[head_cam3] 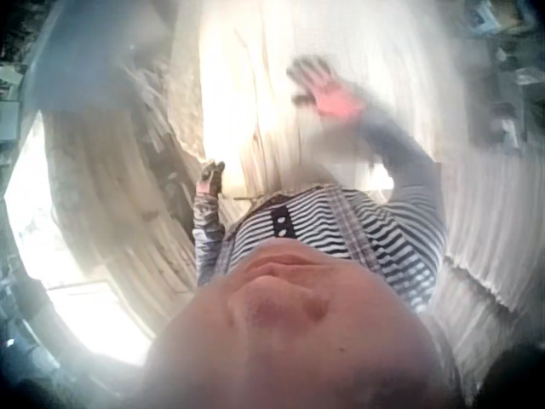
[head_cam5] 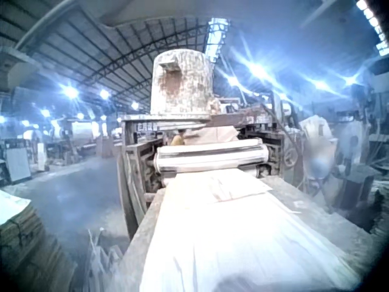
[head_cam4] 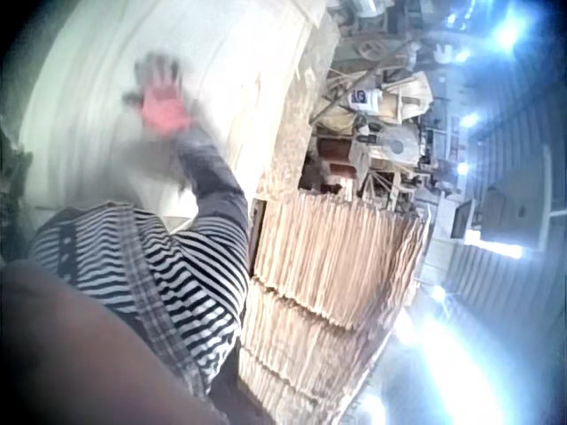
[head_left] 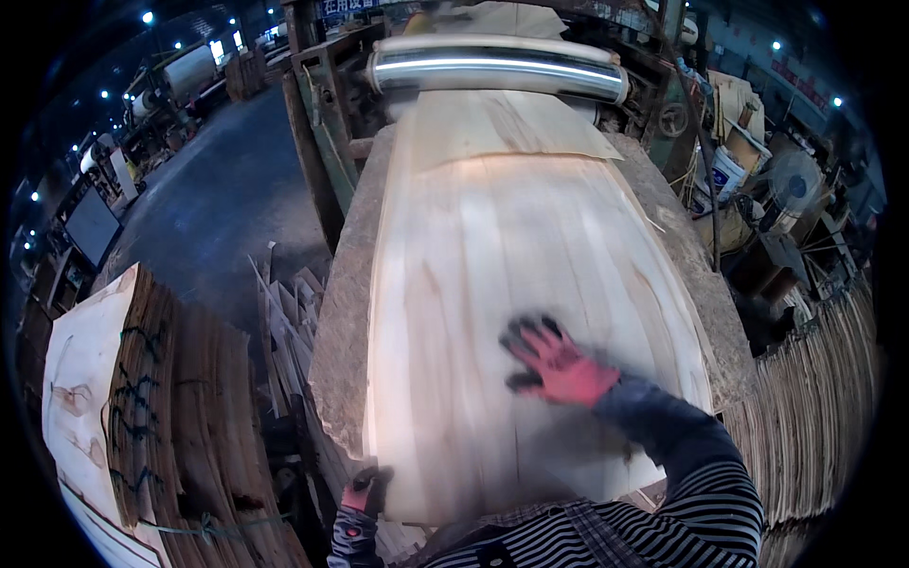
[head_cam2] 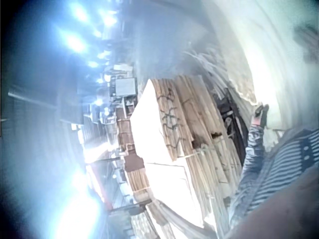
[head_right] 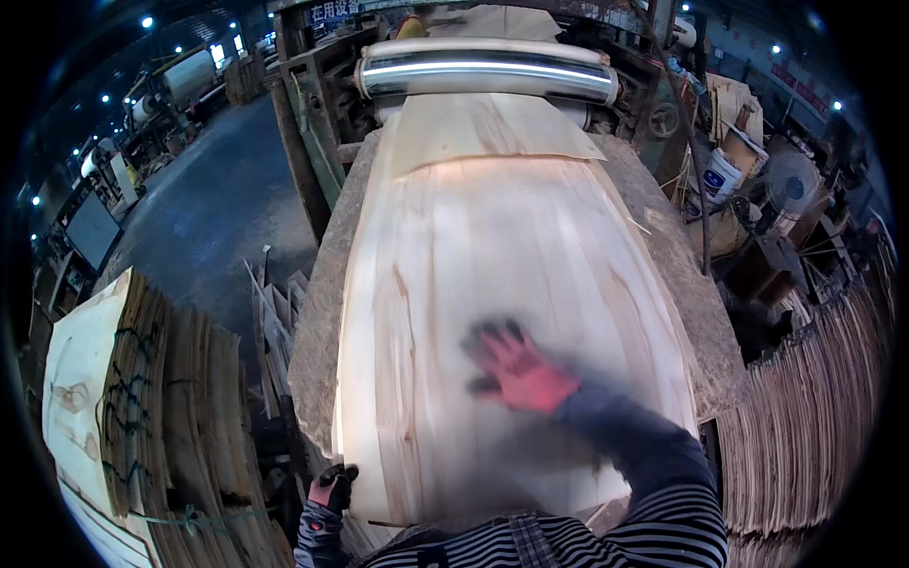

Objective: The person feeds large, flat wood sheets into a roller machine in a workshop. They use both hands to guide each sheet through the rollers, then retrieve the processed sheet and stack it. The person repeats this process with multiple sheets throughout the clip.

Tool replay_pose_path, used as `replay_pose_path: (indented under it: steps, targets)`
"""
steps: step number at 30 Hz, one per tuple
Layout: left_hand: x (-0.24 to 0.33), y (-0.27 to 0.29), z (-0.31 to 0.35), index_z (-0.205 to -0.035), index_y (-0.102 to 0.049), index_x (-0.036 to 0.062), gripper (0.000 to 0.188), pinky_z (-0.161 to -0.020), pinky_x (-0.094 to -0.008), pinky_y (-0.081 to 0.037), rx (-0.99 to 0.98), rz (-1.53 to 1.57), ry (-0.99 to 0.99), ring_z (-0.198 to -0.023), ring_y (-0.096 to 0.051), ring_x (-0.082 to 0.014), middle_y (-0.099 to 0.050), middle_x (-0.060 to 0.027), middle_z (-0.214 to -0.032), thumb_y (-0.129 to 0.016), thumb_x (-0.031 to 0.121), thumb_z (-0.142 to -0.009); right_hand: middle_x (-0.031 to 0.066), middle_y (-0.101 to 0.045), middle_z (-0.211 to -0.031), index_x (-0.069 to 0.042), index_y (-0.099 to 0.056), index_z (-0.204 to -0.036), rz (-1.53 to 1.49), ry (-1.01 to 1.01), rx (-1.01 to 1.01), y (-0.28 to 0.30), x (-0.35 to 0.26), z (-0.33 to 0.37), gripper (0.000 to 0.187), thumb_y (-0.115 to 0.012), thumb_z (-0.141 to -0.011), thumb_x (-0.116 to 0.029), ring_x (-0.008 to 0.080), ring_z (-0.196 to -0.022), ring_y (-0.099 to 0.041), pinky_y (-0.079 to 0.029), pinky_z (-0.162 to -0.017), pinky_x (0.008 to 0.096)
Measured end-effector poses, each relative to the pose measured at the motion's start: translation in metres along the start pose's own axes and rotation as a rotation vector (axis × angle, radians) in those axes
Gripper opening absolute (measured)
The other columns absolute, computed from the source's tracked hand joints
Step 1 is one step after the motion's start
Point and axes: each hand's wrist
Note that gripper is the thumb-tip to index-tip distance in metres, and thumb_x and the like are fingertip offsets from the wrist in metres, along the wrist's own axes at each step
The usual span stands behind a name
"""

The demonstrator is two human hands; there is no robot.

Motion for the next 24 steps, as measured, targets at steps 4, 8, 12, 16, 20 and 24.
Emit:
replay_pose_path:
  steps: [4,8,12,16,20,24]
  targets:
    - [0.007,0.004,0.006,-0.087,-0.062,0.0059,0.026,-0.041,-0.0233,-0.034,-0.061,0.068,-0.011,-0.045,-0.043,-0.0074,-0.048,0.0022,-0.055,-0.06,0.029,-0.077,0.0221,-0.037,-0.123,-0.004,-0.037,-0.124,-0.168,0.06,-0.228,0.023,-0.071,0.09,0.071,-0.052,-0.073,-0.051,0.0372,-0.117,-0.032,-0.017,-0.099,0.0512]
    - [0.018,0.026,0.009,-0.101,-0.055,-0.0009,0.023,-0.06,-0.0224,-0.045,-0.23,0.114,-0.267,-0.072,-0.057,-0.0128,-0.061,-0.0085,-0.084,-0.053,0.011,-0.081,0.023,-0.039,-0.12,-0.005,-0.043,-0.12,-0.158,-0.01,-0.198,0.031,-0.116,0.144,0.073,-0.059,-0.066,-0.051,0.0389,-0.114,-0.035,-0.017,-0.098,0.0544]
    - [0.089,0.04,0.032,-0.098,-0.053,-0.0044,0.021,-0.072,-0.0252,-0.045,-0.418,0.317,-0.385,-0.082,-0.058,-0.0153,-0.06,-0.0108,-0.092,-0.049,0.009,-0.082,0.0215,-0.041,-0.117,-0.006,-0.049,-0.112,-0.169,-0.144,-0.053,0.037,-0.126,0.171,0.066,-0.069,-0.057,-0.037,0.0432,-0.109,-0.037,-0.025,-0.094,0.0545]
    - [0.112,0.034,0.043,-0.103,-0.053,-0.0009,0.025,-0.076,-0.0285,-0.045,-0.003,-0.06,-1.161,-0.09,-0.056,-0.0188,-0.058,-0.0125,-0.098,-0.047,0.015,-0.085,0.0164,-0.044,-0.114,-0.006,-0.051,-0.107,-0.004,-0.229,0.193,0.085,-0.127,0.173,0.059,-0.066,-0.051,-0.019,0.0372,-0.106,-0.042,-0.036,-0.088,0.0477]
    - [0.089,0.027,0.036,-0.11,-0.049,0.0006,0.036,-0.077,-0.0318,-0.046,-0.322,0.393,-0.82,-0.088,-0.057,-0.0217,-0.057,-0.0128,-0.1,-0.04,0.027,-0.087,0.0148,-0.049,-0.109,-0.006,-0.052,-0.108,0.222,-0.329,0.328,0.169,-0.131,0.133,0.061,-0.064,-0.049,-0.013,0.0347,-0.1,-0.047,-0.038,-0.085,0.0439]
    - [0.081,0.007,0.031,-0.116,-0.045,-0.001,0.042,-0.069,-0.0311,-0.049,-0.33,0.504,-0.343,-0.074,-0.058,-0.0201,-0.058,-0.0118,-0.091,-0.033,0.03,-0.09,0.0113,-0.054,-0.102,-0.007,-0.052,-0.11,0.341,-0.362,0.425,0.213,-0.127,0.087,0.06,-0.066,-0.052,-0.013,0.0298,-0.092,-0.05,-0.041,-0.079,0.0375]
Point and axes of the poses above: each hand's wrist, its own z-axis away from the middle knuckle, its own y-axis out of the back of the hand, x = y × z
